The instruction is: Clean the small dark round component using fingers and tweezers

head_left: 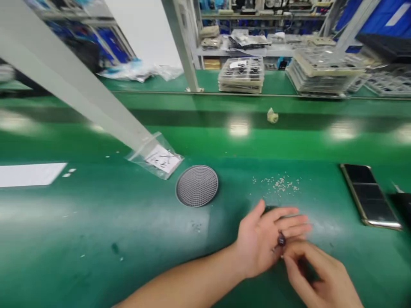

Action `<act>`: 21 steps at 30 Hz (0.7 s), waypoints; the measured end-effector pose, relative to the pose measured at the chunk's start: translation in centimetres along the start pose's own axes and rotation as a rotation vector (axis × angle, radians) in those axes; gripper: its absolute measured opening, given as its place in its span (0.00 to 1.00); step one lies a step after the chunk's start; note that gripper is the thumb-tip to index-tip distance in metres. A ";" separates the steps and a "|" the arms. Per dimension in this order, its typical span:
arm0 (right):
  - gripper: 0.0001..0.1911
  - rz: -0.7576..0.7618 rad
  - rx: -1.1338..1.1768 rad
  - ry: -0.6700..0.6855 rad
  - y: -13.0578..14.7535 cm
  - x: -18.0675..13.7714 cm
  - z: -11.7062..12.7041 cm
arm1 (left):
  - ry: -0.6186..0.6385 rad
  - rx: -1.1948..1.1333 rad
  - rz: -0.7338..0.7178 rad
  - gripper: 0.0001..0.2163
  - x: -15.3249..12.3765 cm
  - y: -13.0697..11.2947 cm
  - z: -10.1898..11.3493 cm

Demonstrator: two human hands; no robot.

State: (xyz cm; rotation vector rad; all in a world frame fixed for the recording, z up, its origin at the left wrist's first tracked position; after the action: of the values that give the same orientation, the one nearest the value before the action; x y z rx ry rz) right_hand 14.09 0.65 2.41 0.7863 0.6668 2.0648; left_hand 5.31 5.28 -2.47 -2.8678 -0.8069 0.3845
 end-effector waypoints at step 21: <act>0.10 0.051 -0.092 -0.002 0.8 1.7 -1.0 | -0.008 0.062 0.001 0.32 -0.4 -0.3 -0.9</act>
State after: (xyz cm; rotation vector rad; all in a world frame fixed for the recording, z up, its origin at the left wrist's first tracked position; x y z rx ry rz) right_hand 12.10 1.44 2.82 0.7595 0.5520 2.1252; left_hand 5.06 5.24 -1.44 -2.8118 -0.7805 0.4139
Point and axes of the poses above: each hand's wrist, its own x-axis towards the middle knuckle, its own z-axis out of the back of the hand, y = z × x, the point moved 7 cm from there along x, towards the middle knuckle, and after that the axes turned 14 degrees about z, right-handed, at the moved point
